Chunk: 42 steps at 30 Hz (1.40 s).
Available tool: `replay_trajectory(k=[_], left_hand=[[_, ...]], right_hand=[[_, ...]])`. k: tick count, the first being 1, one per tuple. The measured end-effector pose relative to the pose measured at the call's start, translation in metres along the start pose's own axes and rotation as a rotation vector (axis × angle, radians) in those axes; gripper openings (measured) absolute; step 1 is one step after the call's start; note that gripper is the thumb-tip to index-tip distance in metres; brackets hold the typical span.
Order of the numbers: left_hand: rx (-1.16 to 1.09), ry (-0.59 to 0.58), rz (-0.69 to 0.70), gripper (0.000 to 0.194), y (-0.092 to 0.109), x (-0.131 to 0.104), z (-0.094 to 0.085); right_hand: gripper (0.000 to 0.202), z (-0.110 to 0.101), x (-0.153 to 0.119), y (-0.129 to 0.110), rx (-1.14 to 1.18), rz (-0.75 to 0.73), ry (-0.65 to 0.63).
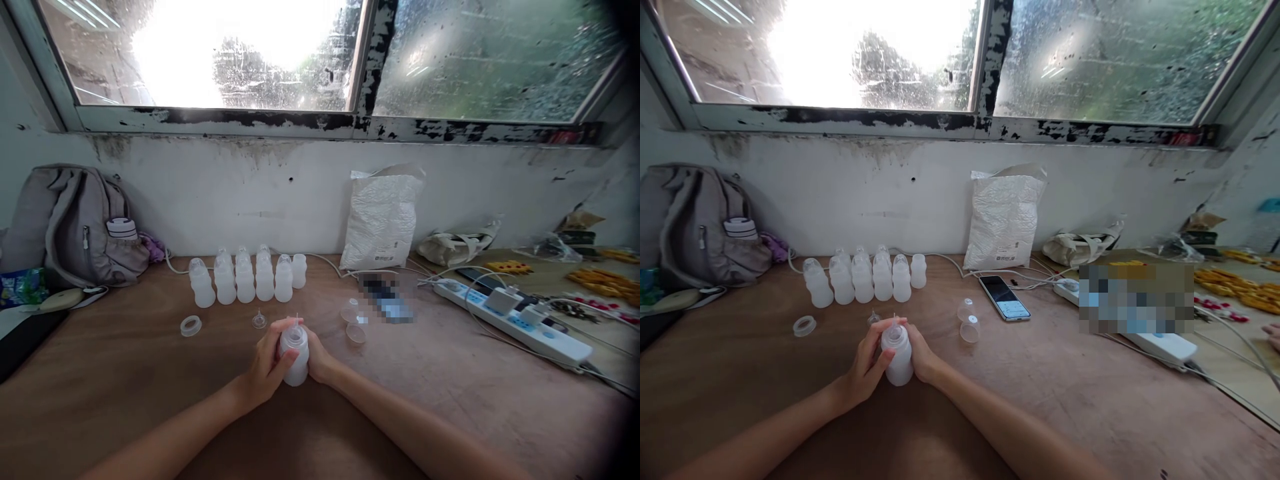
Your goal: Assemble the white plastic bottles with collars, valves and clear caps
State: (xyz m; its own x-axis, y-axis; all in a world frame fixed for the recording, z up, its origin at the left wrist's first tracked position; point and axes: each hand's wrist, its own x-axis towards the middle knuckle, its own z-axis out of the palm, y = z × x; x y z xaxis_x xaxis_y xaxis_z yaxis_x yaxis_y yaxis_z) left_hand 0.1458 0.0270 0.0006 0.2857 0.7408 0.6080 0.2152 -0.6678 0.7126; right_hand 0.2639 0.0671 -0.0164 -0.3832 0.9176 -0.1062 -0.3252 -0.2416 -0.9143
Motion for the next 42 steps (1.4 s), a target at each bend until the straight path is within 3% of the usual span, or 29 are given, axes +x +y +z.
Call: replay_trajectory(k=[3,7,9,12,15,18,22,26,30,33,36,39,42], left_hand=[[-0.003,0.000,-0.022,0.037,-0.003,-0.001,0.001],[-0.020,0.047,-0.133,0.053,-0.010,-0.003,0.008],[-0.034,0.066,-0.217,0.057,-0.012,-0.003,0.011],[-0.122,0.066,-0.308,0.059,-0.011,-0.001,0.015],[-0.206,0.068,-0.336,0.062,-0.010,0.004,0.017],[-0.234,0.025,-0.337,0.058,-0.012,0.008,0.018],[-0.391,-0.077,-0.469,0.045,-0.014,0.011,0.017],[-0.738,-0.251,-0.692,0.018,-0.012,0.008,0.009],[-1.083,-0.348,-0.820,0.023,-0.014,0.002,0.006],[-1.210,-0.417,-0.824,0.025,-0.019,-0.001,0.007],[-1.263,-0.440,-0.841,0.025,-0.022,-0.001,0.008],[-1.242,-0.441,-0.853,0.025,-0.021,0.000,0.008],[-1.182,-0.373,-0.864,0.024,-0.019,0.002,0.009]], right_hand=[[0.032,-0.002,0.004,-0.010,-0.131,-0.117,0.104],[0.031,-0.007,0.007,-0.050,-0.384,-0.276,0.153],[0.031,-0.007,0.001,-0.075,-0.509,-0.290,0.093],[0.030,-0.001,-0.015,-0.103,-0.745,-0.330,-0.117],[0.026,0.006,-0.030,-0.112,-1.006,-0.379,-0.276],[0.029,0.009,-0.034,-0.109,-1.134,-0.427,-0.311],[0.028,0.003,-0.027,-0.106,-1.103,-0.363,-0.286],[0.039,-0.005,-0.019,-0.110,-0.917,-0.122,-0.321],[0.047,-0.012,-0.013,-0.109,-0.621,0.037,-0.445],[0.048,-0.018,-0.008,-0.105,-0.423,0.096,-0.580],[0.047,-0.024,-0.001,-0.099,-0.329,0.125,-0.633],[0.044,-0.028,0.004,-0.091,-0.372,0.127,-0.568],[0.032,-0.027,0.005,-0.083,-0.513,0.057,-0.397]])
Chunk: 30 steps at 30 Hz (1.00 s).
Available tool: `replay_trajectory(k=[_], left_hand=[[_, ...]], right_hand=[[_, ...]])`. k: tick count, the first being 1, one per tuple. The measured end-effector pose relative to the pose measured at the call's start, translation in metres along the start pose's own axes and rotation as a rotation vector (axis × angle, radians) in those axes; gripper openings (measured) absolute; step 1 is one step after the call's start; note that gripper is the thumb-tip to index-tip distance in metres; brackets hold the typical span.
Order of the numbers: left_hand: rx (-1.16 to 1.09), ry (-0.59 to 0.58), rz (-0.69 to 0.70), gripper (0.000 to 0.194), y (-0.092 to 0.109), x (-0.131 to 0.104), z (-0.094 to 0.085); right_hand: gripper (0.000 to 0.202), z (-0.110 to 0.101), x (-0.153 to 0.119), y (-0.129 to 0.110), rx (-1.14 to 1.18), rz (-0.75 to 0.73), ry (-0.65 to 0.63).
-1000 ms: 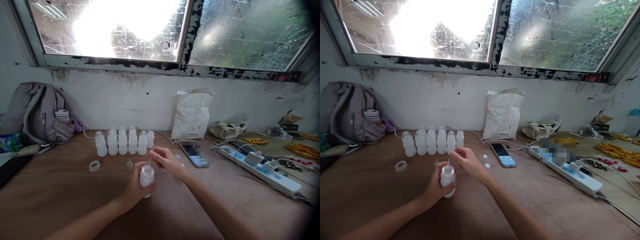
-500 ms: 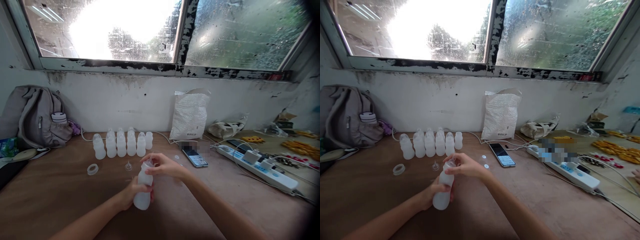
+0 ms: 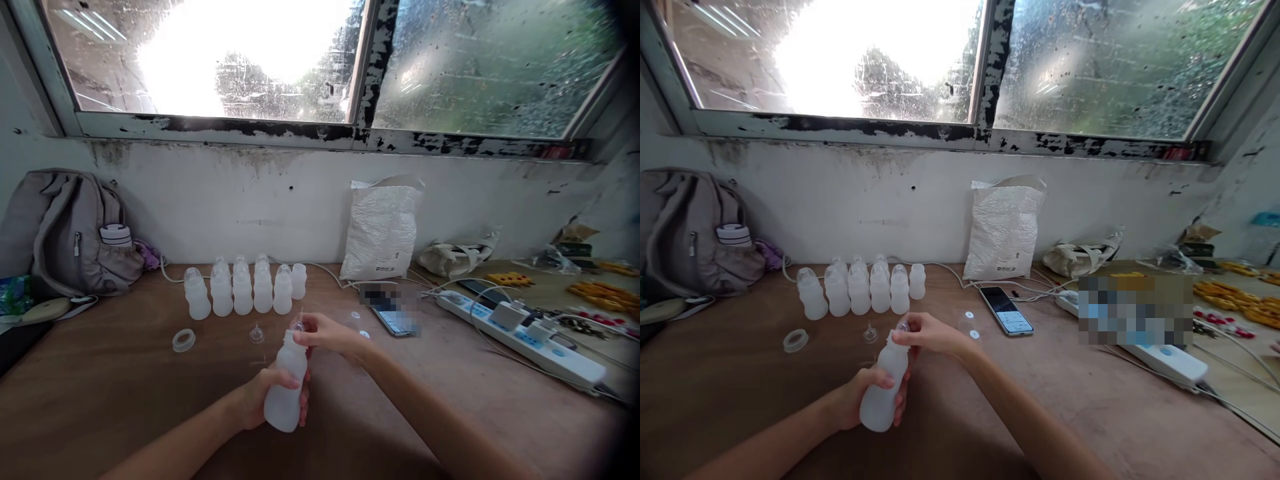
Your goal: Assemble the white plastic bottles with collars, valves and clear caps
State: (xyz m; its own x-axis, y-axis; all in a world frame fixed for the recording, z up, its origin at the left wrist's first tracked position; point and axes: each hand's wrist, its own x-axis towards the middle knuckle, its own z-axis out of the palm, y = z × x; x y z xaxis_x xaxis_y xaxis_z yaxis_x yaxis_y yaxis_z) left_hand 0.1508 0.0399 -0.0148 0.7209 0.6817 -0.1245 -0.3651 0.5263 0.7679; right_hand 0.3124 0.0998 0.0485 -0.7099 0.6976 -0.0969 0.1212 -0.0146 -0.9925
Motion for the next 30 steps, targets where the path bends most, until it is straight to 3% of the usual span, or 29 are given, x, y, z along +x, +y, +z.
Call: replay_trajectory(k=[2,6,9,13,19,30], left_hand=[[-0.004,0.078,0.045,0.023,0.001,0.001,0.001],[-0.026,0.272,0.145,0.023,0.008,0.003,-0.001],[0.007,0.350,0.193,0.024,0.015,0.004,-0.007],[0.120,0.332,0.228,0.022,0.023,0.003,-0.010],[0.341,0.292,0.246,0.016,0.023,0.003,-0.003],[0.280,0.248,0.156,0.022,0.020,0.001,-0.009]], right_hand=[[0.034,0.005,0.001,0.000,-0.008,-0.035,0.098],[0.046,0.009,0.002,-0.005,0.253,-0.030,0.087],[0.041,0.005,0.002,-0.009,0.302,-0.023,0.147],[0.037,0.005,0.002,-0.007,0.287,-0.043,0.262],[0.044,0.021,0.004,-0.002,0.284,-0.110,0.175],[0.042,0.018,0.004,0.000,0.135,-0.153,0.165]])
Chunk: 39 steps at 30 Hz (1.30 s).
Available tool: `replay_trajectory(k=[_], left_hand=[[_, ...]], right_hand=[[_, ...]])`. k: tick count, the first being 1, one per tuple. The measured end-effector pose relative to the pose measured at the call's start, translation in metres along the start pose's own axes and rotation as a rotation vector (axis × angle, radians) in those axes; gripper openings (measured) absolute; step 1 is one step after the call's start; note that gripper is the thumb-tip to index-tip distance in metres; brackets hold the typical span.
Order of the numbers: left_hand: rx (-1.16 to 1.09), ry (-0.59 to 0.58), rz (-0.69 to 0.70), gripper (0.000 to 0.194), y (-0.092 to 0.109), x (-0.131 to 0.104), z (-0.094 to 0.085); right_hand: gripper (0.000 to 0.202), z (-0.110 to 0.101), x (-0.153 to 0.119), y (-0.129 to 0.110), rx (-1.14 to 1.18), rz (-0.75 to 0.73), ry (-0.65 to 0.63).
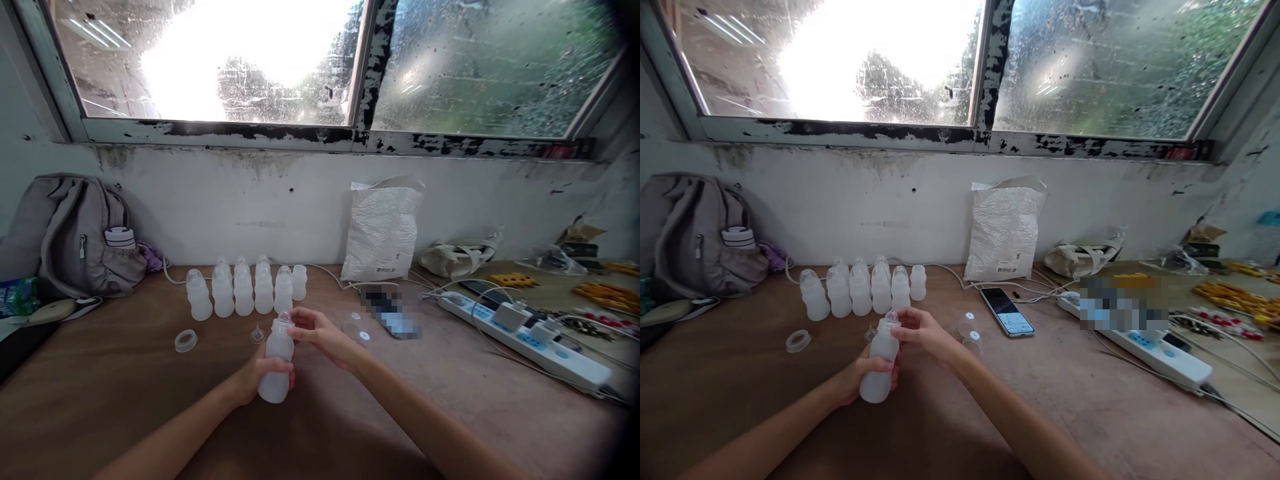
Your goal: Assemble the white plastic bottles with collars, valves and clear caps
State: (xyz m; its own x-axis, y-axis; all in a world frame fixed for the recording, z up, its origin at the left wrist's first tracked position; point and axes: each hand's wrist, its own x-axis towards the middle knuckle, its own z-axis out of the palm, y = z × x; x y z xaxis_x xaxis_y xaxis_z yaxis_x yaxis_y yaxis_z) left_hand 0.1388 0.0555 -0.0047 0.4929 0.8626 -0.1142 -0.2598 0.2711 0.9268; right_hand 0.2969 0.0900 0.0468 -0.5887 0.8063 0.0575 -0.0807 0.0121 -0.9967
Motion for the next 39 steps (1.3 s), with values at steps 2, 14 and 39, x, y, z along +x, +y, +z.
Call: replay_trajectory(k=[2,14,39], left_hand=[[0.010,0.007,0.005,0.020,0.000,0.000,0.000],[0.151,0.016,0.077,0.014,0.000,0.001,0.008],[-0.125,-0.198,-0.066,0.026,0.014,-0.018,0.031]], right_hand=[[0.039,0.003,0.000,-0.001,-0.028,-0.009,0.016],[0.035,0.012,-0.004,-0.004,-0.016,0.094,0.023],[0.038,0.020,-0.015,-0.023,0.123,0.036,-0.222]])
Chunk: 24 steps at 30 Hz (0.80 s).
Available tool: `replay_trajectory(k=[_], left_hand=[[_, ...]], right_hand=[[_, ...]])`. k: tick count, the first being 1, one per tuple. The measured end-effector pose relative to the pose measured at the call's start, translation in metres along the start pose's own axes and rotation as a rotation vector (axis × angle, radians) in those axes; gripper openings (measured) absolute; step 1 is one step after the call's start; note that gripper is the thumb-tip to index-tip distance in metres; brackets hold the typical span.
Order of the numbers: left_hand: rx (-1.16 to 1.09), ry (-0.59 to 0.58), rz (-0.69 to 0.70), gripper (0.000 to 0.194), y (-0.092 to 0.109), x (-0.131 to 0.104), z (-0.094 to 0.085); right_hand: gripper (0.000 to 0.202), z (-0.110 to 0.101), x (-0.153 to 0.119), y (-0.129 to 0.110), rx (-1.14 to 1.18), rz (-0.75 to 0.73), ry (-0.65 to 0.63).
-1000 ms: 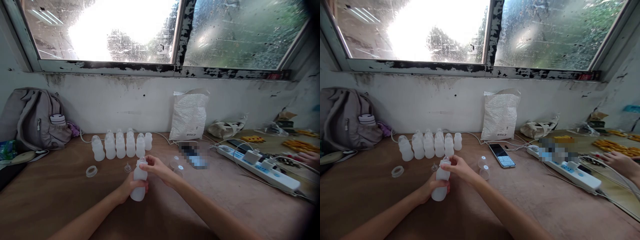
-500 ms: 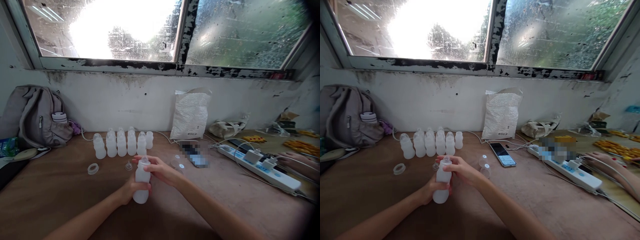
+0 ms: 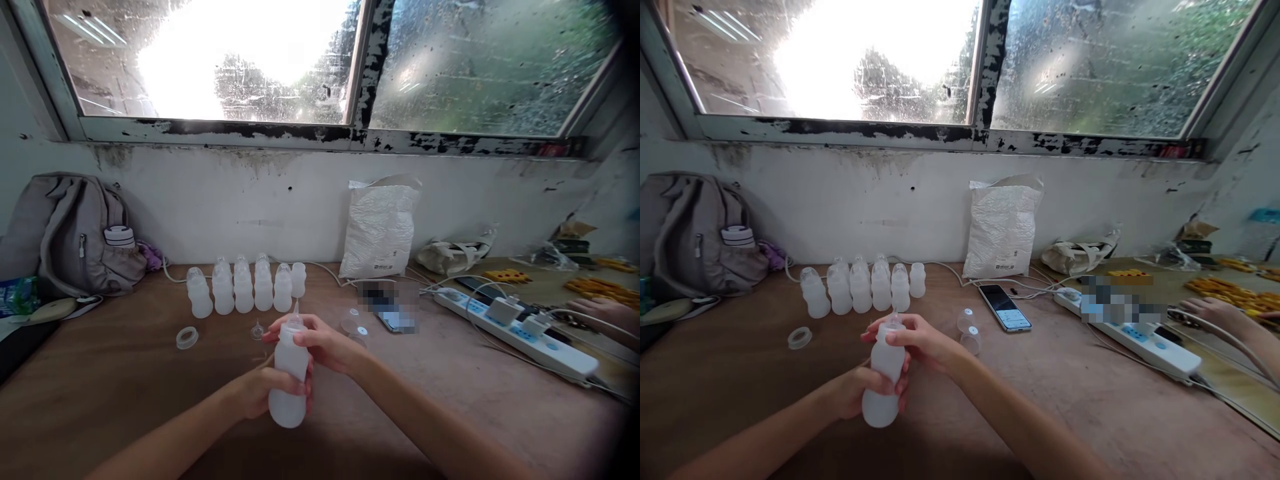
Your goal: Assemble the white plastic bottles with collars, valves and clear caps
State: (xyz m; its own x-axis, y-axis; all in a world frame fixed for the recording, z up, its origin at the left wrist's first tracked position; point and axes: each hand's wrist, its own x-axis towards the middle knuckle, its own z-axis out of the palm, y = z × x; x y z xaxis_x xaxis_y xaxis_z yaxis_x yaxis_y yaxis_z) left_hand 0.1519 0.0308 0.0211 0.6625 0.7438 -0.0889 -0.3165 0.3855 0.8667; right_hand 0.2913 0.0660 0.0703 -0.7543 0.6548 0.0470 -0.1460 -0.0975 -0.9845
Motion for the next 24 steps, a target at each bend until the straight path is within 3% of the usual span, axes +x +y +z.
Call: replay_trajectory(k=[3,4,5,6,9,10,11,12,14,16,18,22,24], left_hand=[[0.227,0.365,0.216,0.023,0.000,0.004,0.002],[0.289,0.445,0.261,0.023,0.001,0.005,0.003],[0.316,0.452,0.256,0.022,0.002,0.004,0.003],[0.297,0.376,0.190,0.021,0.003,0.003,0.004],[0.075,-0.026,-0.105,0.021,0.002,-0.003,0.010],[0.044,-0.067,-0.125,0.022,0.000,-0.003,0.012],[0.067,-0.027,-0.088,0.022,-0.002,-0.003,0.014],[0.143,0.088,0.000,0.021,-0.004,-0.002,0.015],[0.376,0.359,0.189,0.020,-0.007,0.003,0.015],[0.500,0.476,0.268,0.020,-0.007,0.006,0.012],[0.403,0.366,0.191,0.019,-0.005,0.005,0.010],[0.042,-0.118,-0.118,0.021,0.004,-0.005,0.008],[0.095,-0.151,-0.120,0.020,0.006,-0.006,0.006]], right_hand=[[0.032,0.004,0.002,0.003,-0.170,-0.077,0.187],[0.031,0.005,0.002,0.001,-0.222,-0.095,0.230],[0.031,0.006,0.001,-0.001,-0.248,-0.101,0.238],[0.032,0.006,0.001,-0.003,-0.240,-0.097,0.212],[0.039,0.009,-0.002,-0.007,-0.100,-0.043,0.036],[0.039,0.010,-0.003,-0.006,-0.065,-0.033,0.005],[0.036,0.012,-0.003,-0.003,-0.056,-0.039,0.018],[0.030,0.014,-0.003,0.000,-0.078,-0.064,0.078],[0.018,0.017,-0.001,0.008,-0.191,-0.150,0.284],[0.015,0.020,0.000,0.013,-0.292,-0.216,0.453],[0.019,0.021,0.000,0.011,-0.272,-0.195,0.438],[0.032,0.020,-0.003,0.000,-0.058,-0.094,0.142],[0.029,0.021,-0.003,0.000,-0.088,-0.092,0.148]])
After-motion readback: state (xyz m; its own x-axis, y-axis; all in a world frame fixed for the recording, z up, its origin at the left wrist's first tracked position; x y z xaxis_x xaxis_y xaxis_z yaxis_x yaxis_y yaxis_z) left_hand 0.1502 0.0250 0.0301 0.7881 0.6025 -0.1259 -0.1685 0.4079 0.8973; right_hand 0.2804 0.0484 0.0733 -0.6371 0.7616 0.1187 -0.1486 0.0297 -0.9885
